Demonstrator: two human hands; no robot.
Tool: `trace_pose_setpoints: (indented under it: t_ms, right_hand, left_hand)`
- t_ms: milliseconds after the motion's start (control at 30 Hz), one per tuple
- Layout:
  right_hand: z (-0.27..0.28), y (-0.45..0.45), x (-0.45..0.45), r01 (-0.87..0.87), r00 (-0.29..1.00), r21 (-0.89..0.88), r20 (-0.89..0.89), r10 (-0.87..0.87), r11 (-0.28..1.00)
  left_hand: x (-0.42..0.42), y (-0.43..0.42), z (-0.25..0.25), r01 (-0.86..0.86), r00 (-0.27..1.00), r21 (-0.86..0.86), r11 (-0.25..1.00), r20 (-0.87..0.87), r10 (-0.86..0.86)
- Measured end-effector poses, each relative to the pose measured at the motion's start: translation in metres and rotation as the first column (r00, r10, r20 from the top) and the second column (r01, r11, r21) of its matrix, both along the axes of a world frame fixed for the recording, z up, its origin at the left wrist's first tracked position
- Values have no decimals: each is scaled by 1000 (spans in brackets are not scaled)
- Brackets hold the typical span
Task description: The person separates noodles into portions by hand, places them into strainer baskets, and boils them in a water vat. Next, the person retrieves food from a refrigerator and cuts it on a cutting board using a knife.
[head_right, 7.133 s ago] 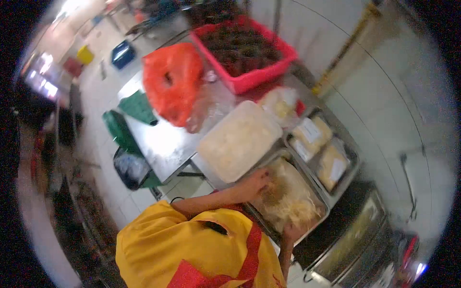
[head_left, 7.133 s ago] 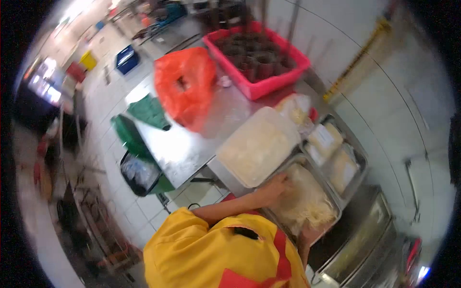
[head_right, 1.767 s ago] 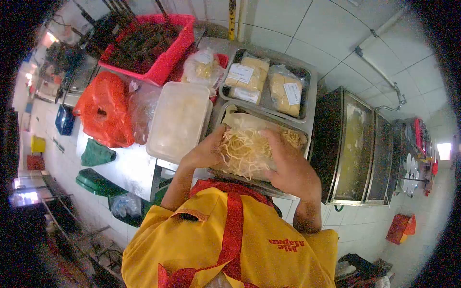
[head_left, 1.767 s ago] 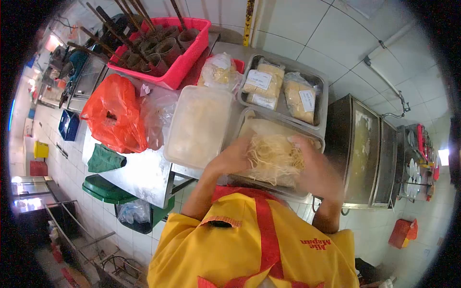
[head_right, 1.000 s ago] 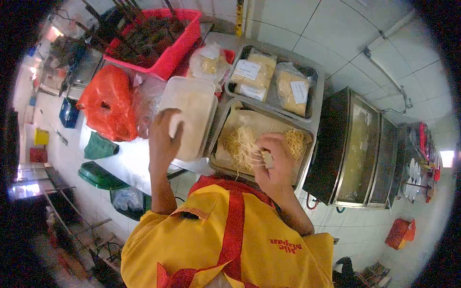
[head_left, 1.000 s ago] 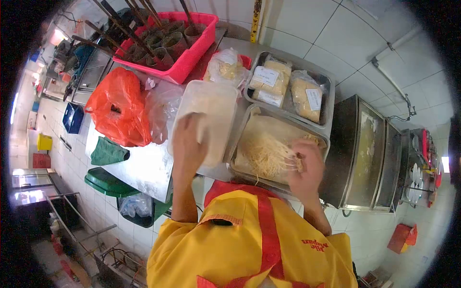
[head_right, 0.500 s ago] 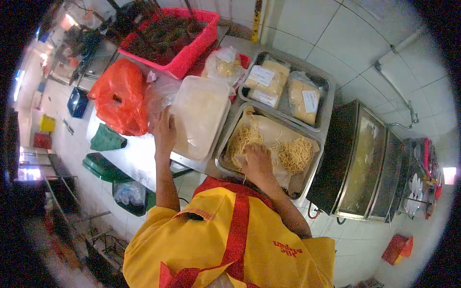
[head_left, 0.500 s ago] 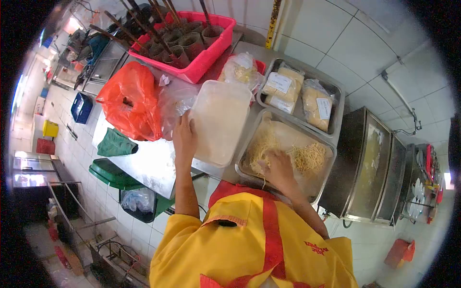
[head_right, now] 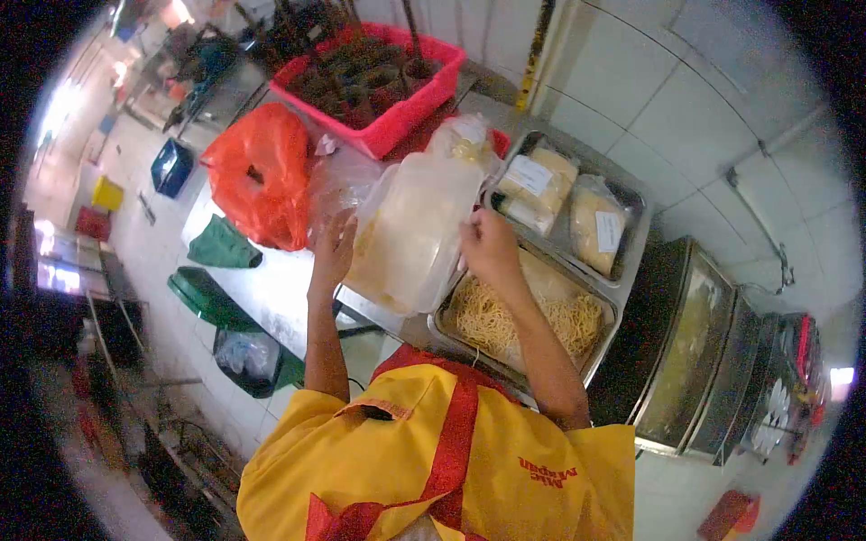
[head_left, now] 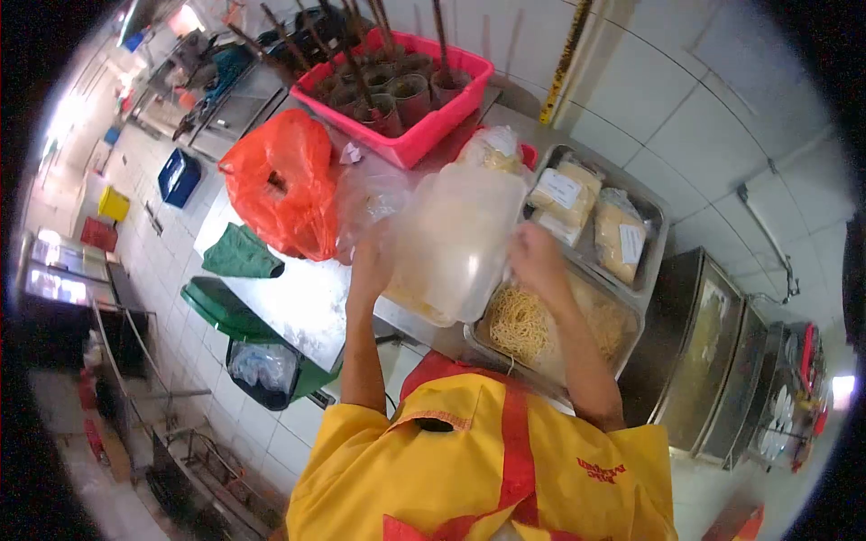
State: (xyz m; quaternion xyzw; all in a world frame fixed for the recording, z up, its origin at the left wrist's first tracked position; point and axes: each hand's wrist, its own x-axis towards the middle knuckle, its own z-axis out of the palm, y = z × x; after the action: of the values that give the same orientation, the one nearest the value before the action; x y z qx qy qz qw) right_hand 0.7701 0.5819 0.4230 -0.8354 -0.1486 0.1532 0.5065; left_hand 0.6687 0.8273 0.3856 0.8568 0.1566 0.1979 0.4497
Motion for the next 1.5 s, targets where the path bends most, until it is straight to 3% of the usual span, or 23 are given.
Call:
trace_pose_setpoints:
  t_ms: [33,167,200,233,333,400,433,500,533,633,733,833,900,1033,1133,1200,1233,1300,1333,1367,1400,1467,1500]
  right_hand:
    - [13,-2,-1,34,998,159,-49,-27,987]
    - [57,8,-2,-23,972,349,-211,103,937]
    - [56,17,-6,-30,971,350,-213,110,936]
    - [56,26,-8,-62,968,424,-193,157,904]
    - [57,45,-12,-53,936,559,-261,236,827]
    - [34,52,-5,-223,966,240,186,180,945]
    - [20,54,-3,-232,964,241,186,189,942]
    - [-3,56,-3,-287,806,-222,471,360,932]
    - [-8,58,-6,-296,803,-223,469,369,929]
    - [-19,70,-15,-399,787,-324,358,502,858]
    - [-43,87,-9,-452,709,-272,468,527,850]
    - [-53,100,8,-285,743,-233,559,368,930]
    - [-41,101,17,-263,777,-363,470,419,894]
    - [-56,103,33,-316,705,-369,525,477,874]
    - [-51,100,40,-297,749,-299,517,415,907]
    - [-41,92,44,-207,855,-36,480,199,978]
    - [-42,86,51,-193,858,-37,479,187,981]
    - [-36,71,64,-134,977,262,196,83,956]
    - [-35,58,66,-111,980,260,191,61,959]
    - [-11,45,60,54,988,540,-152,34,840]
    - [6,33,56,291,881,707,-461,107,645]
    - [9,-3,55,321,882,735,-462,94,598]
    - [15,-17,50,328,884,766,-455,106,552]
  left_hand:
    - [-2,6,-11,0,999,0,1000,54,0]
    - [-10,16,3,5,999,-65,998,53,-2]
    - [-12,19,6,67,990,-426,902,142,-7]
    - [-15,22,11,153,973,-719,678,229,24]
    - [-42,55,37,189,963,-764,617,267,36]
    - [-75,86,36,147,944,-725,673,306,123]
    - [-92,96,39,79,922,-723,686,315,226]
    - [-120,98,56,-68,840,-735,674,322,436]
    - [-134,96,66,-143,781,-748,648,317,539]
    - [-173,111,57,-127,756,-737,664,362,546]
    - [-179,103,55,-155,715,-760,631,355,603]
    - [-177,96,52,-190,646,-808,558,325,691]
    - [-178,96,49,-111,756,-757,644,356,549]
    - [-161,90,51,-88,775,-768,635,348,528]
    - [-147,87,51,-90,780,-779,621,332,530]
    - [-138,85,44,54,855,-786,616,355,378]
    - [-131,84,40,105,875,-793,599,360,324]
    - [-113,75,37,98,913,-796,598,312,265]
    - [-103,68,36,82,940,-796,600,261,218]
    - [-91,62,38,124,956,-795,594,257,144]
    - [-80,56,37,138,959,-797,588,256,123]
    - [-58,44,34,169,975,-777,607,223,15]
    - [-45,37,34,87,991,-730,678,130,12]
